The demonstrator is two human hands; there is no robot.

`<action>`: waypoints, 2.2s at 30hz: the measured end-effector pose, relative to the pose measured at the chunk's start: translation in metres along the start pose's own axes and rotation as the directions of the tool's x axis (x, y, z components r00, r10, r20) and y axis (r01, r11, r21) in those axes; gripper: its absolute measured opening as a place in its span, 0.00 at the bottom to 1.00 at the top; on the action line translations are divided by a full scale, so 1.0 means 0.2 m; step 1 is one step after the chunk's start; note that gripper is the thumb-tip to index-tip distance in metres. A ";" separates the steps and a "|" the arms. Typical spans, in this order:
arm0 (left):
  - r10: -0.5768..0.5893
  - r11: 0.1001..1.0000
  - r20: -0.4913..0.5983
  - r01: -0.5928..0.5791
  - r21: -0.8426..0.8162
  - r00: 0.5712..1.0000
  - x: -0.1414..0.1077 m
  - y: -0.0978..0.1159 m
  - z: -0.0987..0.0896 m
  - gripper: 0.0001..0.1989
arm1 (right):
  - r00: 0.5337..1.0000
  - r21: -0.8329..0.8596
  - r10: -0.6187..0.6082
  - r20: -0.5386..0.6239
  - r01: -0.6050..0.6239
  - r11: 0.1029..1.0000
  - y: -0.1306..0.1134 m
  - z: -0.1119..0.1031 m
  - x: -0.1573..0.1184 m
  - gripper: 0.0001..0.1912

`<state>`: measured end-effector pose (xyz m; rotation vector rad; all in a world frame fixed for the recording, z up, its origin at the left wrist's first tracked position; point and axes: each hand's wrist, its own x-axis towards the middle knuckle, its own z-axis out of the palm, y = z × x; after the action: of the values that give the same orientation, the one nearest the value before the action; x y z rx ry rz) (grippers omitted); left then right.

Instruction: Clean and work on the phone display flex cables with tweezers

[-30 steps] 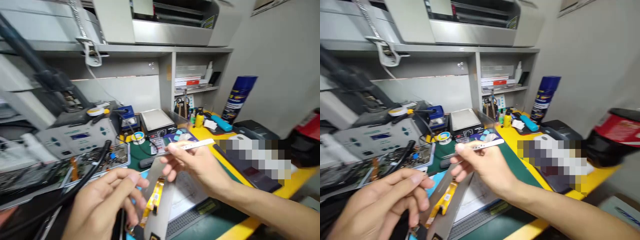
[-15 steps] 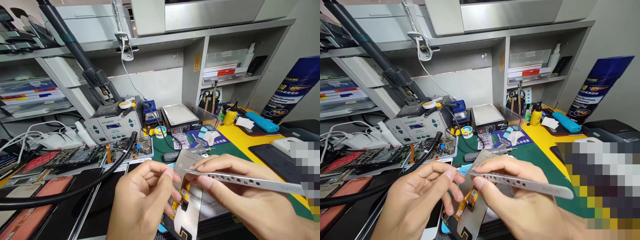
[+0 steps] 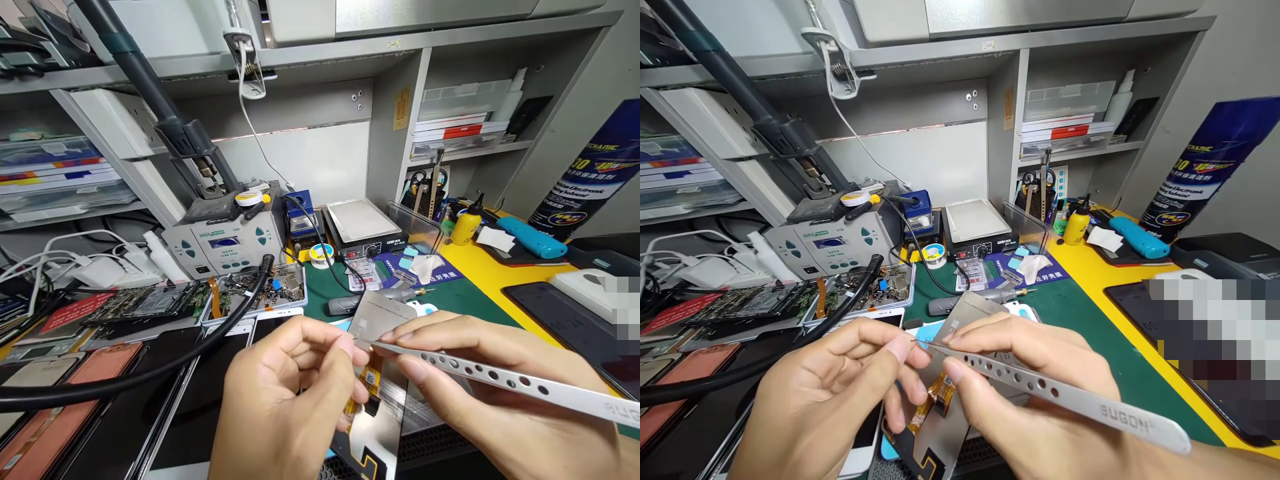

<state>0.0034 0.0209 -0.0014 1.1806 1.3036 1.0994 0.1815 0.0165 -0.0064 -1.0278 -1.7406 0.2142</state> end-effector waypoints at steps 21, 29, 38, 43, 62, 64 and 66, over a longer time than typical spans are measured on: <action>-0.065 0.989 0.144 0.083 -0.123 0.987 -0.01 -0.04 -0.02 0.13 | 1.000 0.031 0.000 0.027 -0.001 1.000 0.00 -0.01 0.00 0.06; -0.055 0.989 0.157 0.076 -0.130 0.986 -0.01 -0.04 -0.02 0.13 | 0.998 0.063 -0.016 0.064 0.012 0.998 0.00 0.00 0.01 0.07; -0.063 0.986 0.168 0.087 -0.144 0.984 -0.01 -0.04 -0.02 0.12 | 0.999 0.048 -0.039 0.037 0.037 0.998 0.00 -0.02 0.01 0.10; -0.063 0.987 0.171 0.087 -0.138 0.983 0.00 -0.04 -0.02 0.12 | 0.999 -0.007 -0.037 -0.013 0.037 0.999 -0.02 -0.02 0.03 0.07; -0.053 0.993 0.143 0.068 -0.100 0.988 -0.02 -0.02 -0.01 0.12 | 1.000 0.036 0.013 -0.011 -0.013 0.999 -0.01 0.01 0.02 0.06; -0.049 0.992 0.146 0.065 -0.104 0.988 -0.02 -0.02 -0.01 0.12 | 1.000 0.026 0.010 -0.013 -0.010 1.000 -0.01 0.01 0.03 0.06; -0.048 0.993 0.149 0.063 -0.101 0.988 -0.02 -0.03 -0.01 0.12 | 1.000 0.015 0.008 -0.018 -0.008 1.000 -0.01 0.00 0.02 0.06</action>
<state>0.0005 0.0173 -0.0065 1.1187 1.1452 1.0094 0.1795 0.0192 -0.0022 -1.0228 -1.7167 0.2224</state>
